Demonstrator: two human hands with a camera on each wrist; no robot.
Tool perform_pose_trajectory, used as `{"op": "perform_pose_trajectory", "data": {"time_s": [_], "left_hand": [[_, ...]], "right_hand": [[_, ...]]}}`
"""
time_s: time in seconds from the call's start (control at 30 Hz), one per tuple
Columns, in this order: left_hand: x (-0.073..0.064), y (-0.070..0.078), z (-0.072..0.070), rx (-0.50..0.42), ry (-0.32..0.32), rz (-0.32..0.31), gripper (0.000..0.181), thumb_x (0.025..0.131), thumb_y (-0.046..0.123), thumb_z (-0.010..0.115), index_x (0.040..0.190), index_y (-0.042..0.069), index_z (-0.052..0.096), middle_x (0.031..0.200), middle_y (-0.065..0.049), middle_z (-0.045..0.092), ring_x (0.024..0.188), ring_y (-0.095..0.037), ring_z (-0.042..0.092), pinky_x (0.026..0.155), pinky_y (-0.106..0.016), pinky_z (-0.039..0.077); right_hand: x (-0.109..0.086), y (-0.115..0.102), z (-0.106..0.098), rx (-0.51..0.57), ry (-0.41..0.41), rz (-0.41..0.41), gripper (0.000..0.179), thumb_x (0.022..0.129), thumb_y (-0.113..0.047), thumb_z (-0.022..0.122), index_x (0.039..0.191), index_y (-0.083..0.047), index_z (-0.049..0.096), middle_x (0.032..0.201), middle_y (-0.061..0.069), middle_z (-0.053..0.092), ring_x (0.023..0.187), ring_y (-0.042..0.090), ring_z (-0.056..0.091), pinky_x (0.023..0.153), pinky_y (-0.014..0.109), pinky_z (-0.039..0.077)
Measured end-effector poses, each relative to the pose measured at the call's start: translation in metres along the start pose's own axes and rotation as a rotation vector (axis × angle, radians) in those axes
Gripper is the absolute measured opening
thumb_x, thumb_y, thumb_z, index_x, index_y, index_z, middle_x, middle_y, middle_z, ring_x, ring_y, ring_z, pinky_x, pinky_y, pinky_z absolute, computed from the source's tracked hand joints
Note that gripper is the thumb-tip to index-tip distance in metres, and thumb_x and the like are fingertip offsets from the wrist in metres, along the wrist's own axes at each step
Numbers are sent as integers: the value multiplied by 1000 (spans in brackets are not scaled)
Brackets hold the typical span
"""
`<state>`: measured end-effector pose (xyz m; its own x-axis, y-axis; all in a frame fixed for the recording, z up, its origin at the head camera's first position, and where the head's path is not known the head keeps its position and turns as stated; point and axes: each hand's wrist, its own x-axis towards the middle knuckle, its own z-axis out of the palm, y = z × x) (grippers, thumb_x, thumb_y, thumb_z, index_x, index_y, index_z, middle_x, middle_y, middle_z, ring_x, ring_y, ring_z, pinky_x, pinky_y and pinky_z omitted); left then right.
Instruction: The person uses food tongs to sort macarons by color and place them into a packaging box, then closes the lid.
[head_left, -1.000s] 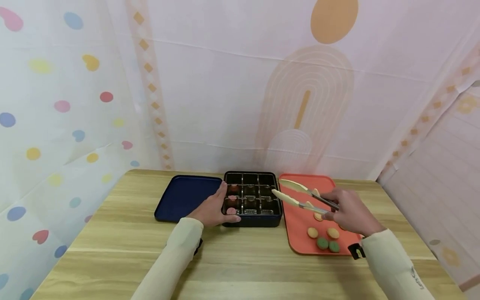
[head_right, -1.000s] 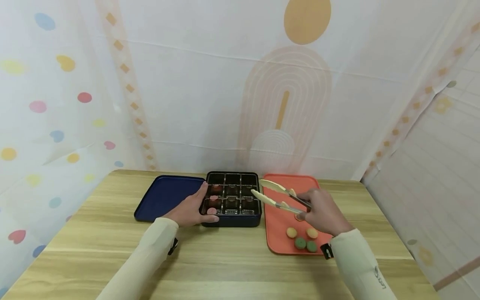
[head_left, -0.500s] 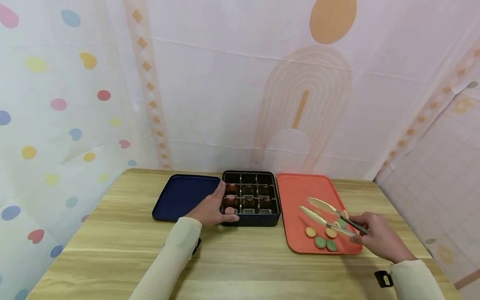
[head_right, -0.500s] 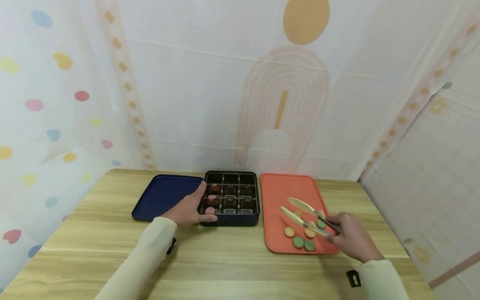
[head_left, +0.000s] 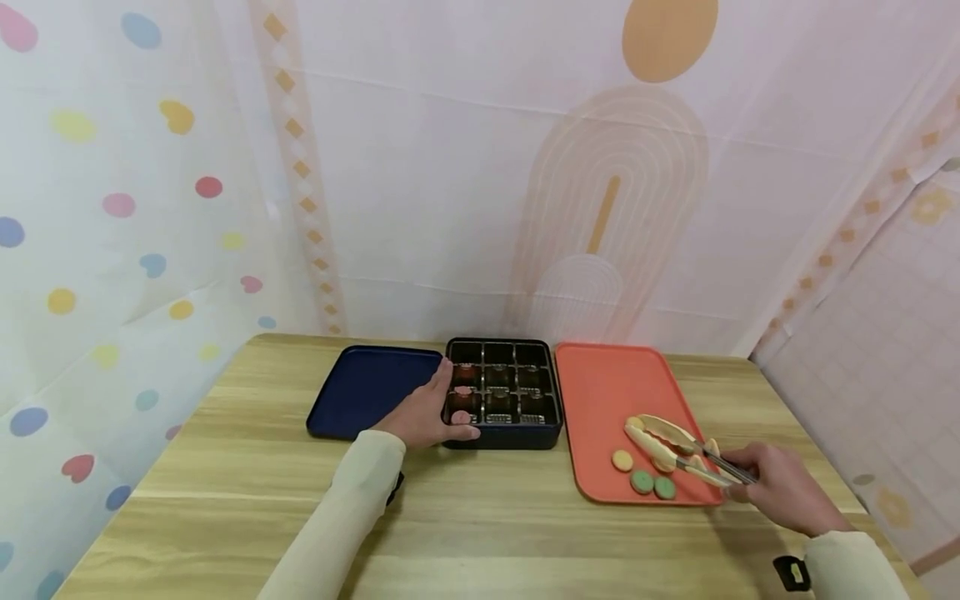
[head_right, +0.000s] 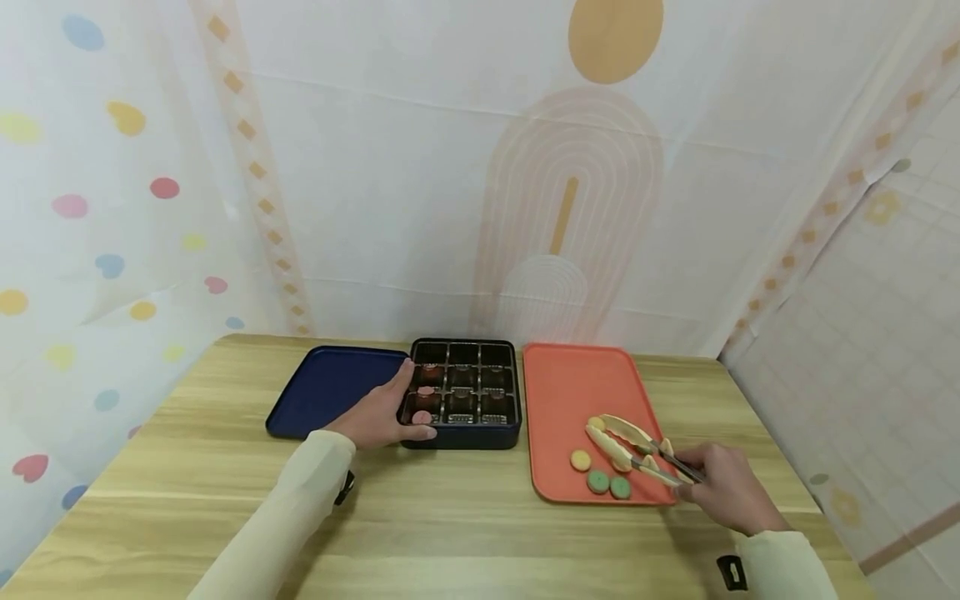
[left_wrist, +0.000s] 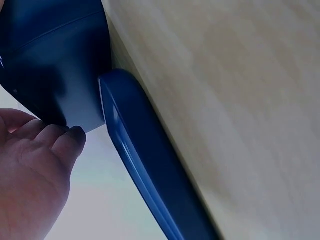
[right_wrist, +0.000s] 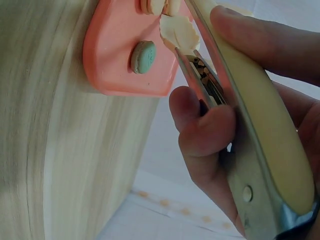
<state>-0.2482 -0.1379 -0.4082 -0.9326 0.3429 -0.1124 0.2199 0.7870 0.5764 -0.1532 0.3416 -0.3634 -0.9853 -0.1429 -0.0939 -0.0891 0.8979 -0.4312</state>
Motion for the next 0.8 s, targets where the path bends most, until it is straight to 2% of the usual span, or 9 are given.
{"op": "perform_pose_trajectory", "data": {"time_s": [0.8], "left_hand": [[1,-1,-2,25,4,20,126,83,65,72,162,11,-9,170,-11,-5,154,-41,21,121,-58,29]], "right_hand": [[-3,-3,-6,-80,58,-77,47,74,-14,85,115,5,73,91,4,74,72,2,58,61,23,46]]}}
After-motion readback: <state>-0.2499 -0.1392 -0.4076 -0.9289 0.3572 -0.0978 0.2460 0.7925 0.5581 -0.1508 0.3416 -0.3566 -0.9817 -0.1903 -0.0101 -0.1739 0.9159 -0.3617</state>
